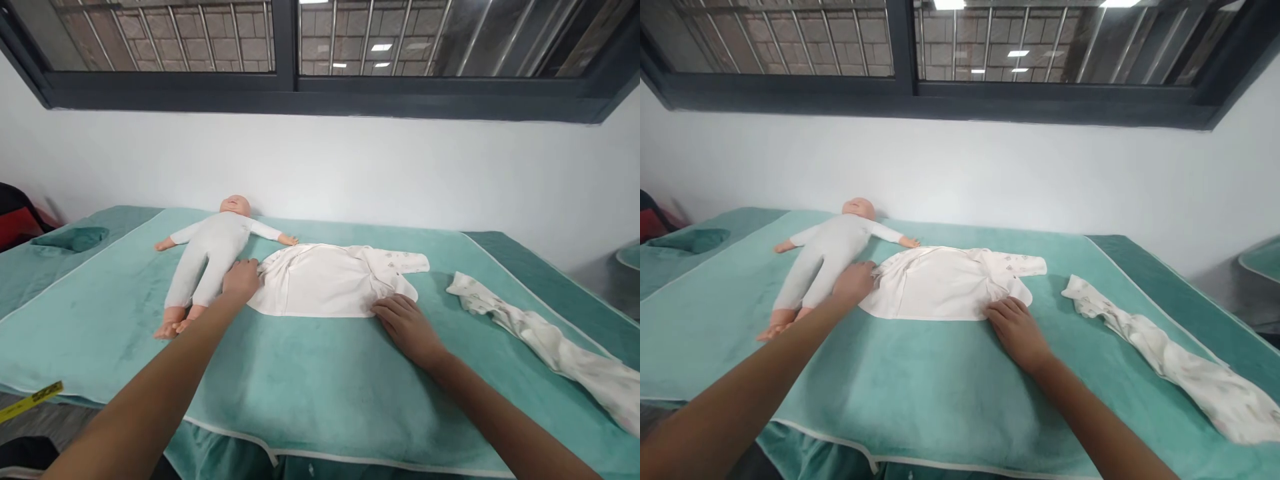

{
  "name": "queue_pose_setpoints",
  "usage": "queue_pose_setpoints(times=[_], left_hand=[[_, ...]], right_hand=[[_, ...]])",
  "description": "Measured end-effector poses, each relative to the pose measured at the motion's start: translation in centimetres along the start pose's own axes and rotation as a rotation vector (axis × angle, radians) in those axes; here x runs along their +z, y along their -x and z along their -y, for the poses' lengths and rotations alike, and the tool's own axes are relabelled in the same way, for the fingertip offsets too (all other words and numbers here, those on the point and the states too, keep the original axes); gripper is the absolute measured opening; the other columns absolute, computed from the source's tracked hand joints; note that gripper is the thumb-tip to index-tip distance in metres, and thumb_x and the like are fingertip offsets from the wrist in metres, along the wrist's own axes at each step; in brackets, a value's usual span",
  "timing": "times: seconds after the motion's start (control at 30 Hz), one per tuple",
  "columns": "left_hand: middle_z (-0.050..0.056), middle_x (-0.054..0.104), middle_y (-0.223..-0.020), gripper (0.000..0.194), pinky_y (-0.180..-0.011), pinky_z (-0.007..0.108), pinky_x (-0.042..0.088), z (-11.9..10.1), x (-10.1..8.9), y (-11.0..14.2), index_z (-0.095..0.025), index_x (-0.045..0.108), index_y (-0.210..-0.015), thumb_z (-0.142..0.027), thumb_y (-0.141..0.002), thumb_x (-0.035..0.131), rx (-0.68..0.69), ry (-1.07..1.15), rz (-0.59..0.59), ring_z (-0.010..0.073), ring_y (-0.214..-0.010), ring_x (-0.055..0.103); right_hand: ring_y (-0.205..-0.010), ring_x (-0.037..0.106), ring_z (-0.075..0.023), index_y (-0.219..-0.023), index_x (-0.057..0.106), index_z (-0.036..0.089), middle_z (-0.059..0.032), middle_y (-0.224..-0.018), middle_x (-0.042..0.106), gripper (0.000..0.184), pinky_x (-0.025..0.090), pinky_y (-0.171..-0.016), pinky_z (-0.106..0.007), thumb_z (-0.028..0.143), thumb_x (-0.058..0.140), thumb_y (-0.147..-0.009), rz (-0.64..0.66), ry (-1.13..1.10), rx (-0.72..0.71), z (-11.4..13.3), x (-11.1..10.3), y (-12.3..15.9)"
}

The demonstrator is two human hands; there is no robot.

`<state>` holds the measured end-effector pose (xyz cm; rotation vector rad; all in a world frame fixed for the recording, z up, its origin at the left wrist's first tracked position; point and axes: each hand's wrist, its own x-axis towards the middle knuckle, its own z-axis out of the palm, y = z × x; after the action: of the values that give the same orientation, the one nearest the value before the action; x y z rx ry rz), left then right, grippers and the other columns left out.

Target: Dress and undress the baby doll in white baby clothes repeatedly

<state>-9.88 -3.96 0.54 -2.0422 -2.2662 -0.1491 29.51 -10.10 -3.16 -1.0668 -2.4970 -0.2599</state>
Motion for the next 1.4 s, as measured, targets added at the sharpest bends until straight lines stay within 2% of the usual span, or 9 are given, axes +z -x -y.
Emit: queue_pose_setpoints(times=[0.1,0.23,0.37,0.57,0.7,0.9,1.1,1.3,1.4], left_hand=[[0.013,0.063,-0.108,0.031,-0.078,0.037,0.047,-0.1,-0.8,-0.8,-0.018,0.064,-0.104,-0.011,-0.087,0.039,0.067,-0.019,-0.010,0.0284,-0.104,0.058],[0.018,0.058,-0.116,0.035,-0.087,0.045,0.042,0.5,-2.1,-1.6,-0.015,0.062,-0.108,-0.008,-0.087,0.034,0.166,-0.116,-0.153,0.0339,-0.114,0.050],[0.020,0.059,-0.112,0.033,-0.086,0.049,0.041,0.0,-1.3,-1.3,-0.013,0.063,-0.105,-0.006,-0.083,0.039,0.194,-0.177,-0.237,0.0359,-0.109,0.052],[0.010,0.060,-0.122,0.034,-0.096,0.039,0.044,-5.0,1.2,2.5,-0.018,0.060,-0.113,-0.008,-0.087,0.040,0.560,0.238,-0.184,0.0239,-0.115,0.053],[0.006,0.058,-0.126,0.031,-0.097,0.037,0.044,-5.4,1.8,6.2,-0.022,0.058,-0.116,-0.019,-0.088,0.046,0.762,0.391,-0.097,0.0214,-0.114,0.054],[0.006,0.063,-0.110,0.036,-0.085,0.038,0.045,-2.2,2.5,7.6,-0.021,0.061,-0.107,-0.005,-0.081,0.043,0.601,0.265,-0.147,0.0226,-0.104,0.056],[0.007,0.062,-0.081,0.029,-0.074,0.037,0.043,-2.0,2.5,8.2,-0.019,0.059,-0.076,-0.002,-0.082,0.037,0.657,0.103,-0.256,0.0215,-0.080,0.054],[0.006,0.061,-0.076,0.028,-0.074,0.036,0.044,-1.6,2.2,9.1,-0.020,0.057,-0.074,-0.007,-0.086,0.035,0.653,0.243,-0.299,0.0199,-0.075,0.053],[0.004,0.062,-0.075,0.026,-0.077,0.036,0.046,-1.5,1.8,9.1,-0.021,0.056,-0.075,-0.011,-0.088,0.035,0.560,0.378,-0.278,0.0190,-0.075,0.056]], right_hand=[[-0.102,0.057,-0.0224,-0.103,0.064,0.019,-0.0074,-0.106,0.068,0.018,0.043,-0.093,-0.038,0.016,0.048,-0.096,-0.001,0.015,0.006,0.2,-0.2,0.0],[-0.099,0.055,-0.0227,-0.100,0.062,0.017,-0.0086,-0.103,0.067,0.019,0.042,-0.091,-0.038,0.010,0.046,-0.094,-0.029,0.010,0.018,0.6,-0.2,0.3],[-0.094,0.054,-0.0225,-0.095,0.061,0.017,-0.0087,-0.097,0.065,0.017,0.042,-0.086,-0.037,0.010,0.046,-0.093,-0.041,-0.023,0.015,0.9,-0.4,0.2],[-0.092,0.053,-0.0228,-0.091,0.060,0.017,-0.0090,-0.093,0.063,0.018,0.042,-0.085,-0.038,0.010,0.043,-0.092,-0.015,-0.039,0.011,1.0,-1.0,0.2],[-0.091,0.053,-0.0229,-0.090,0.060,0.018,-0.0093,-0.092,0.063,0.020,0.042,-0.084,-0.038,0.012,0.041,-0.094,-0.005,-0.048,0.045,1.0,-1.1,0.2],[-0.094,0.053,-0.0237,-0.089,0.058,0.019,-0.0097,-0.095,0.063,0.020,0.041,-0.085,-0.039,0.010,0.039,-0.093,-0.004,-0.078,0.064,1.0,-0.8,0.2],[-0.092,0.053,-0.0240,-0.088,0.055,0.018,-0.0103,-0.096,0.062,0.018,0.041,-0.083,-0.039,0.012,0.039,-0.093,0.026,-0.112,0.057,1.2,-1.2,0.5],[-0.086,0.051,-0.0230,-0.085,0.055,0.018,-0.0100,-0.092,0.061,0.014,0.041,-0.080,-0.039,0.013,0.043,-0.090,0.070,-0.113,0.022,1.3,-1.7,0.8],[-0.080,0.052,-0.0213,-0.079,0.055,0.019,-0.0079,-0.085,0.061,0.014,0.041,-0.078,-0.038,0.016,0.045,-0.090,0.058,-0.094,0.012,1.6,-2.0,0.5]])
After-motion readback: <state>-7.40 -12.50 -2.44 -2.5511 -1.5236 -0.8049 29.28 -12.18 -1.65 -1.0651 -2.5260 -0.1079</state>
